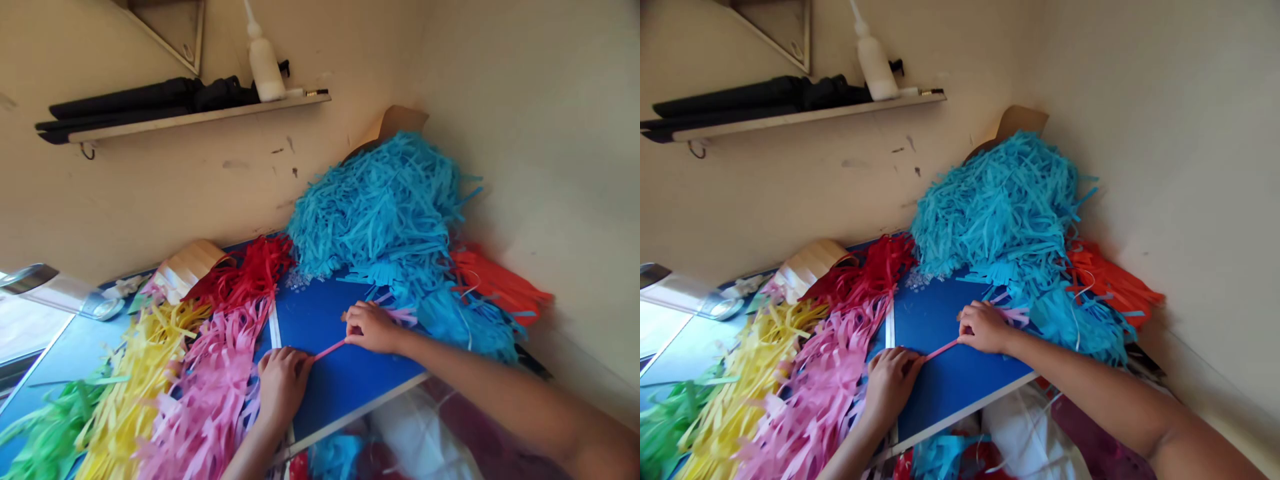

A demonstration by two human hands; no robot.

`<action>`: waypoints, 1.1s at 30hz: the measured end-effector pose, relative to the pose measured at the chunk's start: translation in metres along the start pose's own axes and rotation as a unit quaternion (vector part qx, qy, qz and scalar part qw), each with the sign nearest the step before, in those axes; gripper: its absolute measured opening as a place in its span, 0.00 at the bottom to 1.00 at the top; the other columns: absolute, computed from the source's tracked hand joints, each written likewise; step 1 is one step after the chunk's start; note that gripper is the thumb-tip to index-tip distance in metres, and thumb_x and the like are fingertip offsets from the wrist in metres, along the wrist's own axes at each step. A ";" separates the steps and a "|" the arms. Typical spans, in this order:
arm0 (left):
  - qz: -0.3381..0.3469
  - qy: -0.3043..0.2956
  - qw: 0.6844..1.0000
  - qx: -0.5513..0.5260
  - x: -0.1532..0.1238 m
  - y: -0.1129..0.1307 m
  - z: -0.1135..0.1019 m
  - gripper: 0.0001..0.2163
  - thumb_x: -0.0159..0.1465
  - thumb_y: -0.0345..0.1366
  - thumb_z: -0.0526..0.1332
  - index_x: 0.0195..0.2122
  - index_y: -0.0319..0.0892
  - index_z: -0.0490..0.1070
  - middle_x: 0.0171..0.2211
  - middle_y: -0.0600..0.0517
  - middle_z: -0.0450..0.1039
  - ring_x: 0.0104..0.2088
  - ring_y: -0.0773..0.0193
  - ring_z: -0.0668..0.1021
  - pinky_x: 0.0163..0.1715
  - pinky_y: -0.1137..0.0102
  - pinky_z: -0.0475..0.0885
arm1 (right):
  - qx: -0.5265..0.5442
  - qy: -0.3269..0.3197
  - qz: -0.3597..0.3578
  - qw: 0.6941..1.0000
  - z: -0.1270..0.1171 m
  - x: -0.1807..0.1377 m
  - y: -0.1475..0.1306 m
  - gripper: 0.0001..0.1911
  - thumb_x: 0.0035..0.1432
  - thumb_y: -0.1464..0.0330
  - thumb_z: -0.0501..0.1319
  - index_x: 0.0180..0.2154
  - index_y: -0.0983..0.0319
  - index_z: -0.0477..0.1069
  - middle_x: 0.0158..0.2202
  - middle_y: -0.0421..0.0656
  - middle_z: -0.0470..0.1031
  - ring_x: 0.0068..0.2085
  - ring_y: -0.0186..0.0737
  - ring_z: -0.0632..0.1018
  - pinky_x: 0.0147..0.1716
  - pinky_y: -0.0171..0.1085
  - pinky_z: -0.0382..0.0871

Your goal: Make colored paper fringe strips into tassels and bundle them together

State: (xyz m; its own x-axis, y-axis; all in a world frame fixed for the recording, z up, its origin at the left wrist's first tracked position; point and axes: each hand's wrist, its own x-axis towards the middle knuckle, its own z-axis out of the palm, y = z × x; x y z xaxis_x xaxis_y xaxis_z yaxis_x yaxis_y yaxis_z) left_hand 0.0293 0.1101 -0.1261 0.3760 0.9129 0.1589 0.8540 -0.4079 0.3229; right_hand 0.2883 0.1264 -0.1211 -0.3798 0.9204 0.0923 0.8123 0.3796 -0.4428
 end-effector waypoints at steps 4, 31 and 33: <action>-0.014 -0.020 0.999 0.022 0.006 0.012 -0.009 0.09 0.64 0.38 0.61 0.28 0.45 0.76 0.29 0.52 0.77 0.35 0.55 0.76 0.40 0.59 0.61 | 0.005 -0.023 0.021 1.000 -0.003 0.006 -0.002 0.05 0.55 0.66 0.69 0.27 0.58 0.78 0.42 0.39 0.79 0.45 0.41 0.74 0.42 0.39 0.58; 0.358 0.204 0.911 0.017 -0.051 0.053 -0.096 0.11 0.66 0.27 0.55 0.48 0.41 0.73 0.36 0.52 0.83 0.36 0.65 0.82 0.67 0.57 0.46 | 0.422 -0.192 0.001 0.886 -0.079 -0.037 -0.106 0.15 0.60 0.59 0.61 0.33 0.62 0.80 0.32 0.41 0.79 0.34 0.38 0.76 0.37 0.36 0.64; 0.364 0.217 0.906 0.016 -0.059 0.057 -0.106 0.12 0.66 0.28 0.57 0.49 0.42 0.73 0.36 0.53 0.84 0.35 0.66 0.83 0.68 0.58 0.47 | 0.566 -0.244 0.063 0.785 -0.080 -0.043 -0.115 0.15 0.49 0.57 0.68 0.31 0.64 0.79 0.29 0.40 0.78 0.31 0.36 0.75 0.34 0.34 0.65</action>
State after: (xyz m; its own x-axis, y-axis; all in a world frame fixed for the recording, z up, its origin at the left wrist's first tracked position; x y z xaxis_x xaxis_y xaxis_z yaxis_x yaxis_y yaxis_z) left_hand 0.0177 0.0310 -0.0179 0.6720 0.3079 0.6735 0.4497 -0.8923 -0.0407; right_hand 0.2462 0.0503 -0.0030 -0.6768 0.6937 -0.2465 0.0487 -0.2920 -0.9552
